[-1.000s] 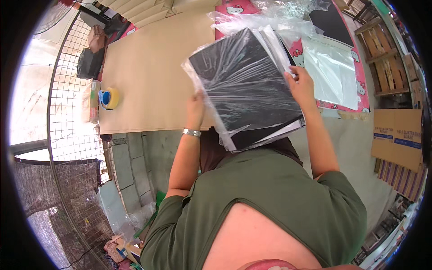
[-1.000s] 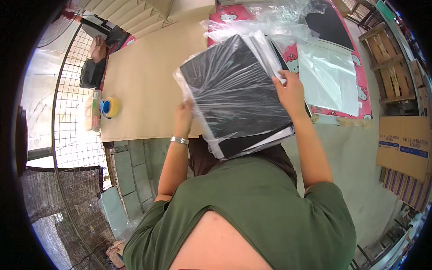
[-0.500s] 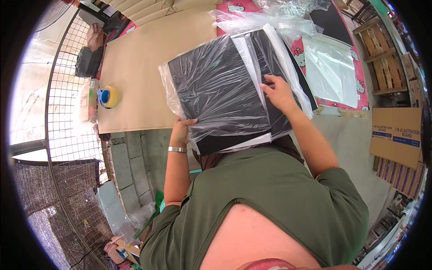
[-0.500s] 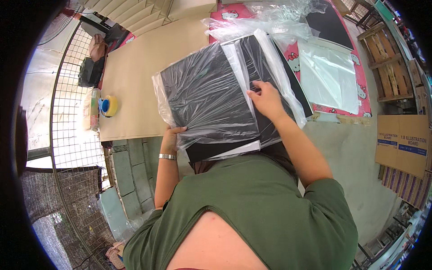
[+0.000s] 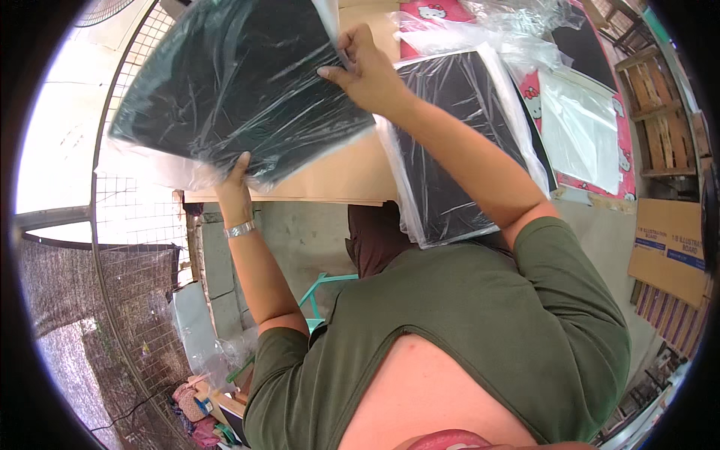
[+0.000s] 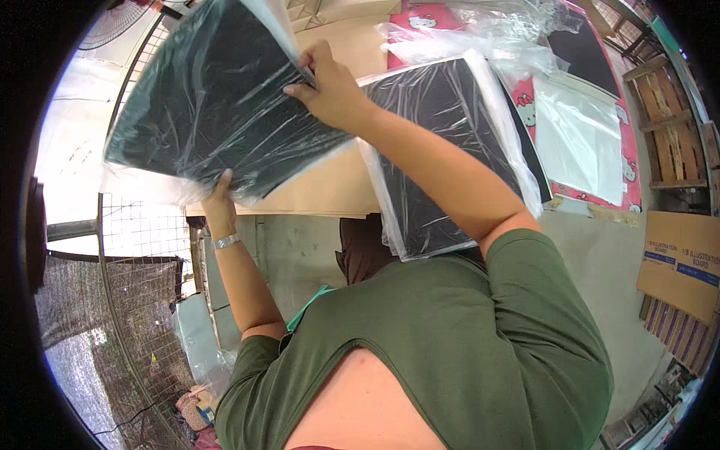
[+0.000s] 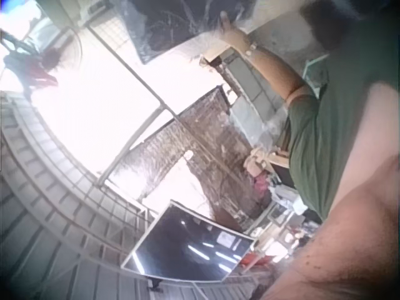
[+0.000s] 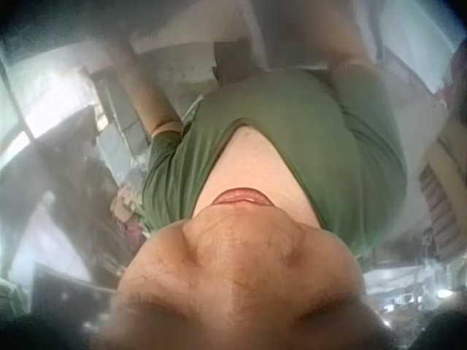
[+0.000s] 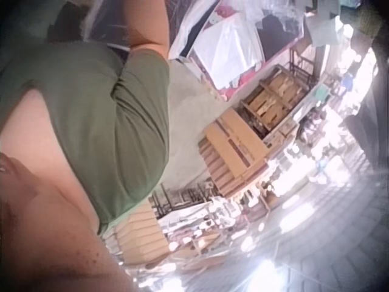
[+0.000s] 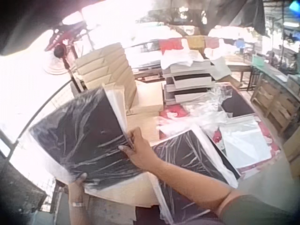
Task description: The person takes black boards, slides them into clear plastic bags, folds the bags over, and stacks the bagged items together on a table.
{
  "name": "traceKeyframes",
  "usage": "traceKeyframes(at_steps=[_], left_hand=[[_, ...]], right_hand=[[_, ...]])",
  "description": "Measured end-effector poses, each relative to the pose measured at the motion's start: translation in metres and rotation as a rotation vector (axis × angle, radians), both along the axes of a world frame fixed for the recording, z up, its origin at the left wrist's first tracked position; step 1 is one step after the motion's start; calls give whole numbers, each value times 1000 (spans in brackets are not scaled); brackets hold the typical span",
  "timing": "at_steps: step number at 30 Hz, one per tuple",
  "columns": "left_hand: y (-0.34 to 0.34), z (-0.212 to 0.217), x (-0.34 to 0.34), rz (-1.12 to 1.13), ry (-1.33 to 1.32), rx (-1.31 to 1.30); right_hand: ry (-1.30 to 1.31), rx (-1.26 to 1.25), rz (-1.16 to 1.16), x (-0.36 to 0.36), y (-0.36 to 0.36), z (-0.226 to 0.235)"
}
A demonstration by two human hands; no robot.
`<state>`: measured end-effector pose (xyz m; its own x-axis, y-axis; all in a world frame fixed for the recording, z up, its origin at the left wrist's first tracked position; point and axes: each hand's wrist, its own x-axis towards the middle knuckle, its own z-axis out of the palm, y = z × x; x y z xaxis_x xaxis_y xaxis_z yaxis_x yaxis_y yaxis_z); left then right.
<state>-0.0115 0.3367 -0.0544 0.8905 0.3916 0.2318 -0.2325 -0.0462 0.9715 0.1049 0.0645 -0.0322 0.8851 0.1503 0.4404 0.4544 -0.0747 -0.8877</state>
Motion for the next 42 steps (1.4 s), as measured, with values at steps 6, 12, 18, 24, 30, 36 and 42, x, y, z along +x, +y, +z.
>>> traceKeyframes(at_steps=[6,12,18,24,30,36,42], left_hand=[[33,-129,-1,4,478,163],[57,-123,50,-24,441,115],[157,-135,33,65,818,276],[-44,-109,54,202,534,741],[-186,-125,17,-229,525,-132],[-140,-129,12,-420,632,-580],[-106,-144,0,-399,553,-662]], right_hand=[[139,-129,62,-4,48,-123],[43,-403,-300,38,59,-141],[-169,-314,-32,3,-7,-112],[165,-964,-782,-71,-233,-128],[196,-867,-560,-84,-182,-119],[356,-660,-446,-71,-202,-114],[436,-642,-386,-67,-183,-111]])
